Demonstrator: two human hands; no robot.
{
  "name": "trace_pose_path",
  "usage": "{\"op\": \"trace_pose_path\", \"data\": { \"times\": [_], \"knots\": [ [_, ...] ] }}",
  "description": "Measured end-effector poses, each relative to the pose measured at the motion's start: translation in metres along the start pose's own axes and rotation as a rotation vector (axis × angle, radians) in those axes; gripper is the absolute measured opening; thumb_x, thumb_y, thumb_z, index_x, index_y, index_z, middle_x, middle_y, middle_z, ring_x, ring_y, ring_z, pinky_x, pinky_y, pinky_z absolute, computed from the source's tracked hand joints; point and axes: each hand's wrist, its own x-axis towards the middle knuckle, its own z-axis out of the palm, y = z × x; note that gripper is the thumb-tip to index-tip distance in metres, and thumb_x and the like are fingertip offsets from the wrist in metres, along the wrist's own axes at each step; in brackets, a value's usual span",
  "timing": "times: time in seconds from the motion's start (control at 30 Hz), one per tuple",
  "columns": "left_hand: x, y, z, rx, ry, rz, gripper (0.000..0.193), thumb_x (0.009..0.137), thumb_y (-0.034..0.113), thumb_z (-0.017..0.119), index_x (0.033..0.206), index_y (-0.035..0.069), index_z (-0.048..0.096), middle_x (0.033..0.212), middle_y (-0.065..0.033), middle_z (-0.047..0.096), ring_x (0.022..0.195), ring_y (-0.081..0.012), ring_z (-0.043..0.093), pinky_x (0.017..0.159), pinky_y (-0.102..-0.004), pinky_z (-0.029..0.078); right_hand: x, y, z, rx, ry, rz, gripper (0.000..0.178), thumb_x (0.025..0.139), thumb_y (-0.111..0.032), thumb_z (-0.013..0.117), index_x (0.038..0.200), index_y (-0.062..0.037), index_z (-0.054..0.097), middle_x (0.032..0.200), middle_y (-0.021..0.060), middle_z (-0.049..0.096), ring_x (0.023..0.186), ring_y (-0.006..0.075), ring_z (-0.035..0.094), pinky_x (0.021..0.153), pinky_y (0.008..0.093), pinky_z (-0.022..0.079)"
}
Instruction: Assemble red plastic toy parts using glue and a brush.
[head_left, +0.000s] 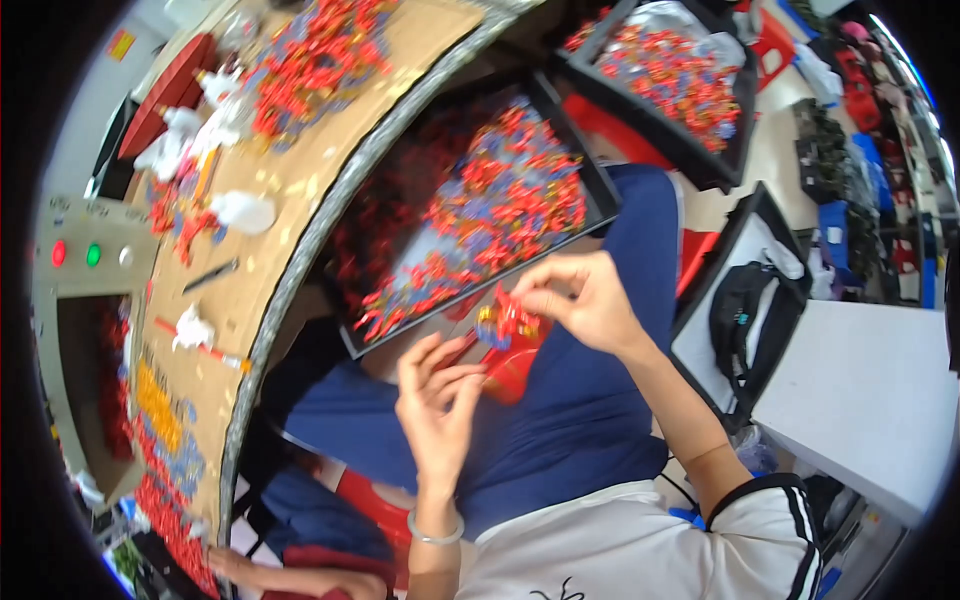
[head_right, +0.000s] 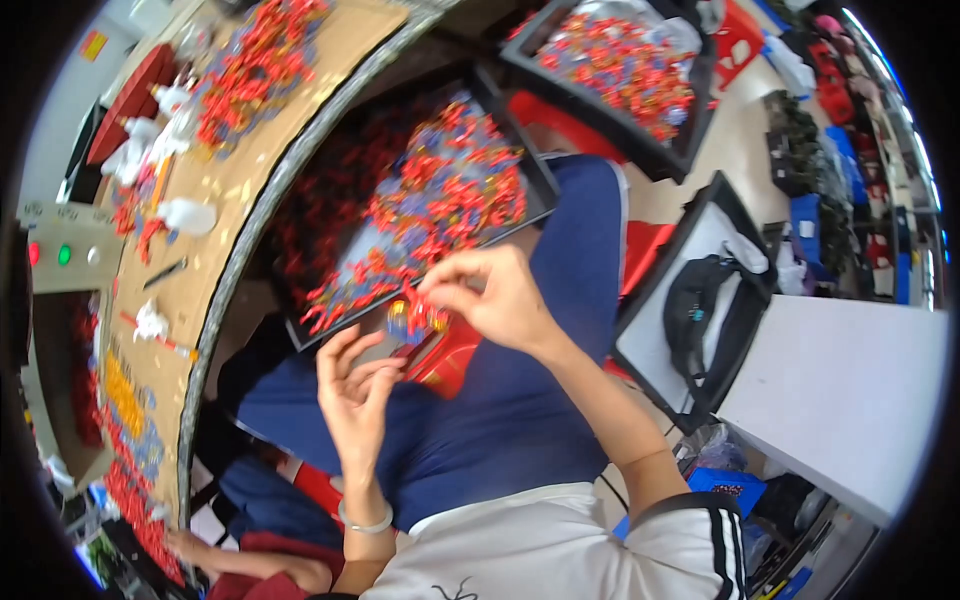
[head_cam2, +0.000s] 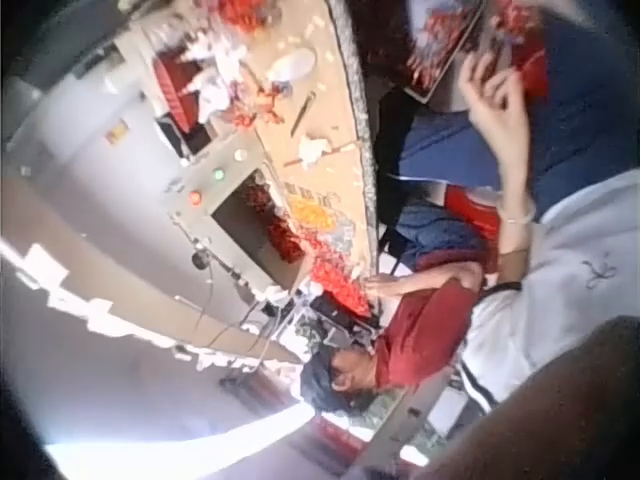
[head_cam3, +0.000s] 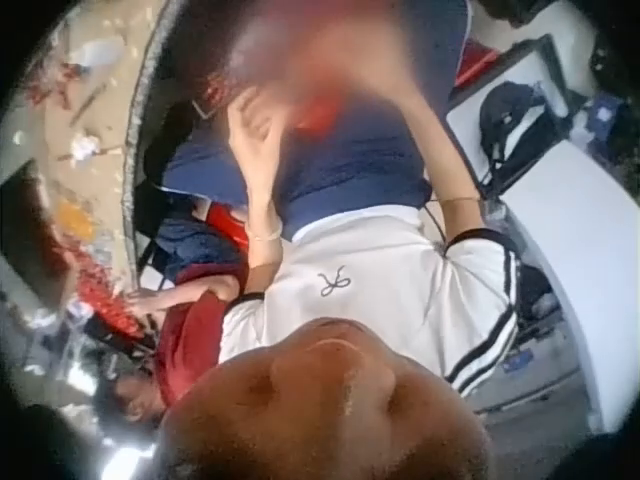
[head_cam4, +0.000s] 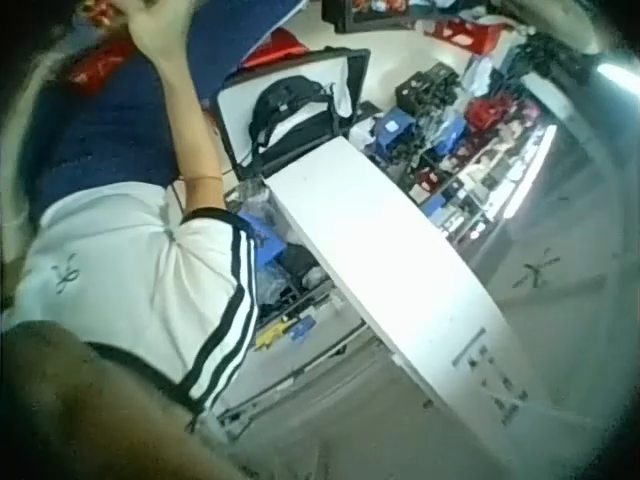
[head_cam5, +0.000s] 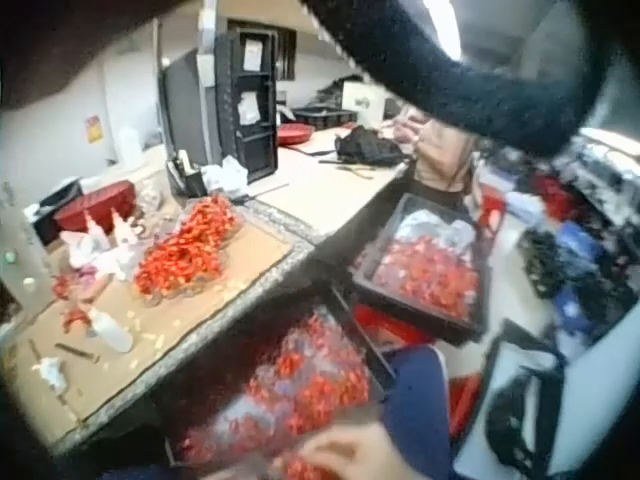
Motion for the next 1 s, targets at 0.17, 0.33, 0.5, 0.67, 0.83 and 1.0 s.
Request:
{"op": "trace_pose_path", "data": {
  "times": [0.17, 0.33, 0.5, 0.67, 0.83, 1.0],
  "knots": [
    [0.014, -0.005, -0.014, 0.155, 0.04, 0.077, 0.043, 0.089, -0.002, 0.057, 0.129, -0.003, 0.04, 0.115, -0.0186, 0.057, 0.086, -0.0182, 0.066, 0.073, -0.0268, 0.055, 0.052, -0.026, -0.143, -0.237, 0.69, -0.355, 0.01, 0.08, -0.004, 0.07, 0.088, 0.0021, 0.072, 0.08, 0.0051, 0.07, 0.071, 0.0086, 0.063, 0.066, 0.0237, 0.051],
    [0.022, -0.002, -0.002, 0.109, 0.043, 0.1, 0.041, 0.091, -0.002, 0.055, 0.129, -0.004, 0.041, 0.115, -0.0184, 0.058, 0.085, -0.0177, 0.066, 0.073, -0.0268, 0.054, 0.101, -0.028, -0.29, -0.39, 1.104, -0.385, 0.021, 0.082, -0.012, 0.069, 0.098, 0.0009, 0.072, 0.081, 0.0055, 0.072, 0.072, 0.0084, 0.064, 0.068, 0.023, 0.05],
    [0.022, -0.012, -0.015, 0.192, 0.104, 0.065, 0.04, 0.088, 0.001, 0.061, 0.125, -0.001, 0.047, 0.111, -0.0146, 0.062, 0.083, -0.0167, 0.067, 0.071, -0.027, 0.055, 0.113, 0.008, -0.169, -0.316, 0.72, -0.309, 0.026, 0.085, -0.016, 0.068, 0.102, 0.0037, 0.07, 0.083, 0.0082, 0.072, 0.074, 0.008, 0.064, 0.069, 0.0223, 0.048],
    [0.069, -0.04, -0.038, 0.569, 0.107, 0.222, 0.029, 0.082, 0.001, 0.066, 0.109, -0.003, 0.057, 0.1, -0.0179, 0.063, 0.072, -0.0243, 0.067, 0.069, -0.0314, 0.053, 0.095, 0.05, -0.063, -0.409, 0.287, -0.058, 0.021, 0.085, -0.013, 0.068, 0.096, 0.0042, 0.071, 0.077, 0.0081, 0.072, 0.068, 0.008, 0.064, 0.064, 0.0221, 0.049],
    [0.121, -0.082, -0.061, 0.893, 0.211, 0.397, 0.028, 0.073, 0.005, 0.071, 0.098, -0.002, 0.061, 0.092, -0.0189, 0.064, 0.085, -0.032, 0.063, 0.076, -0.0411, 0.051, 0.085, 0.063, 0.022, -0.209, 0.038, -0.032, 0.019, 0.086, -0.01, 0.068, 0.098, 0.0045, 0.071, 0.079, 0.0093, 0.071, 0.07, 0.009, 0.064, 0.065, 0.0222, 0.05],
    [0.156, -0.122, -0.05, 0.901, -0.154, 0.158, 0.03, 0.077, 0.023, 0.066, 0.098, 0.002, 0.062, 0.1, -0.0225, 0.06, 0.094, -0.0373, 0.058, 0.08, -0.0438, 0.047, 0.073, -0.011, 0.127, -0.29, -0.184, -0.351, 0.016, 0.081, -0.003, 0.068, 0.095, 0.0022, 0.071, 0.083, 0.0136, 0.072, 0.069, 0.0166, 0.068, 0.061, 0.0282, 0.052]
  ]
}}
